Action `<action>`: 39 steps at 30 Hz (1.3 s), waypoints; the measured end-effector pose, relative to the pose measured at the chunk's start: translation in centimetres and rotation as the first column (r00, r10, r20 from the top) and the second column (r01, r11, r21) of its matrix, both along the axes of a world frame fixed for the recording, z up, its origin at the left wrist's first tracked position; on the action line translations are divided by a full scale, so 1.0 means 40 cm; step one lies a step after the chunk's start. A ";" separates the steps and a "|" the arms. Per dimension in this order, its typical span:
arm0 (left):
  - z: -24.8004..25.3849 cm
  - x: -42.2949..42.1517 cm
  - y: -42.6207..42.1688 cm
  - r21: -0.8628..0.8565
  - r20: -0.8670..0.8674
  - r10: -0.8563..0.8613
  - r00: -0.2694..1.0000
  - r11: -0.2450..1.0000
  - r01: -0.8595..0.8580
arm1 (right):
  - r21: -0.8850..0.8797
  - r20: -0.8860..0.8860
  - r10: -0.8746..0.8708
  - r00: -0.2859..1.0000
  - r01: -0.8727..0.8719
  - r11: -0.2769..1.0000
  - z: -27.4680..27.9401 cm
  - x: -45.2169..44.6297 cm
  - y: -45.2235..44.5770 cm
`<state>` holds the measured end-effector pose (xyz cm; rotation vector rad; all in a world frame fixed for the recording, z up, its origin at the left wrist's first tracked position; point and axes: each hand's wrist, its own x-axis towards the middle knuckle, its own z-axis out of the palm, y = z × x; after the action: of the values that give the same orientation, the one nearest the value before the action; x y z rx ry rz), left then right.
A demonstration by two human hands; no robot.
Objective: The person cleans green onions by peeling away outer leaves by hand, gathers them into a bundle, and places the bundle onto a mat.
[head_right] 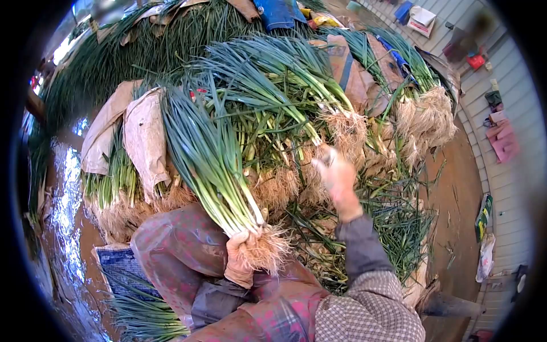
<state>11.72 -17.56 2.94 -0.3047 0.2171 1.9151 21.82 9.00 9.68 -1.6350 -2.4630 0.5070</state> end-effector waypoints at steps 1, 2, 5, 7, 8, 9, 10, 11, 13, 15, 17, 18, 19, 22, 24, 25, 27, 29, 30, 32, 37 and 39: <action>0.025 -0.008 0.008 0.027 -0.027 -0.069 0.997 0.997 0.070 | 0.311 0.045 -0.010 0.999 -0.004 0.950 -0.023 -0.003 0.068; 0.036 -0.007 0.009 0.034 -0.029 -0.115 0.993 0.993 0.116 | 0.313 0.038 -0.011 0.999 -0.001 0.950 -0.034 -0.010 0.117; 0.039 -0.012 0.013 0.146 -0.087 -0.109 0.990 0.982 0.121 | 0.091 0.120 0.215 0.969 -0.226 0.970 -0.046 -0.049 0.126; 0.020 -0.011 0.015 0.011 -0.216 -0.023 0.976 1.000 0.026 | 0.069 0.081 0.337 0.938 -0.343 0.937 0.000 -0.060 -0.007; 0.039 -0.017 0.014 -0.026 -0.229 -0.037 0.973 0.999 0.032 | -0.026 0.111 0.347 0.931 -0.346 0.938 0.028 -0.067 -0.083; 0.057 -0.022 0.016 -0.067 -0.240 -0.057 0.969 0.997 0.042 | -0.126 0.142 0.356 0.924 -0.340 0.932 0.035 -0.066 -0.151; 0.038 -0.018 0.012 -0.165 -0.262 -0.066 0.963 0.986 0.022 | -0.140 0.066 0.417 0.907 -0.405 0.904 0.015 -0.051 -0.211; 0.059 -0.021 0.010 -0.136 -0.209 -0.091 0.974 0.989 0.064 | -0.146 -0.013 0.470 0.882 -0.467 0.872 -0.004 -0.034 -0.260; 0.038 -0.020 0.007 -0.099 -0.146 -0.126 0.981 0.989 0.112 | -0.364 -0.165 0.434 0.886 -0.463 0.808 -0.072 -0.003 -0.267; 0.038 -0.020 0.004 -0.084 -0.132 -0.130 0.983 0.989 0.119 | -0.733 -0.434 -0.042 0.900 -0.325 0.598 0.004 -0.025 -0.252; 0.028 -0.018 0.014 0.021 -0.171 -0.045 0.984 0.999 0.049 | -0.571 -0.670 -0.057 0.740 -0.465 0.677 -0.032 -0.042 -0.186; 0.033 -0.016 0.017 0.072 -0.131 -0.047 0.990 0.996 0.057 | -0.608 -0.733 -0.203 0.650 -0.491 0.624 -0.055 -0.084 -0.179; 0.040 -0.018 0.023 0.080 -0.134 -0.045 0.990 0.995 0.056 | -0.621 -0.757 -0.191 0.624 -0.599 0.505 -0.063 -0.122 -0.156; 0.050 -0.011 0.010 -0.018 -0.132 -0.088 0.987 0.996 0.086 | -0.678 -0.706 -0.108 0.700 -0.624 0.388 -0.032 -0.249 -0.139; 0.053 -0.021 0.001 -0.007 -0.155 -0.055 0.986 0.998 0.055 | -0.638 -0.708 -0.025 0.706 -0.624 0.452 -0.043 -0.283 -0.117; 0.053 -0.023 0.000 0.012 -0.157 -0.022 0.987 1.000 0.025 | -0.625 -0.710 -0.036 0.704 -0.605 0.493 -0.012 -0.263 -0.120; 0.046 -0.017 0.011 -0.030 -0.158 0.025 0.987 0.999 -0.030 | -0.672 -0.670 -0.150 0.727 -0.508 0.540 -0.039 -0.207 -0.107; 0.016 -0.007 0.013 -0.042 -0.193 -0.092 0.977 0.995 0.085 | -0.604 -0.664 -0.147 0.733 -0.410 0.684 -0.061 -0.157 -0.116; 0.008 0.000 0.007 -0.072 -0.184 -0.160 0.970 0.986 0.149 | -0.484 -0.679 -0.053 0.732 -0.393 0.782 -0.068 -0.124 -0.118; -0.011 0.012 0.006 -0.060 -0.158 -0.186 0.970 0.982 0.179 | -0.539 -0.577 -0.186 0.795 -0.200 0.818 -0.012 -0.102 -0.139; -0.003 0.018 0.016 -0.074 -0.194 -0.088 0.977 0.994 0.075 | -0.529 -0.717 -0.427 0.550 -0.030 0.848 0.038 -0.137 -0.218; 0.023 0.016 0.022 -0.097 -0.241 -0.004 0.971 0.995 -0.020 | -0.518 -0.763 -0.443 0.471 -0.035 0.854 0.021 -0.160 -0.228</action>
<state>12.35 -16.68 3.86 -0.1373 0.4743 1.9511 15.43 -0.14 10.51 -1.2441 -1.3707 1.5425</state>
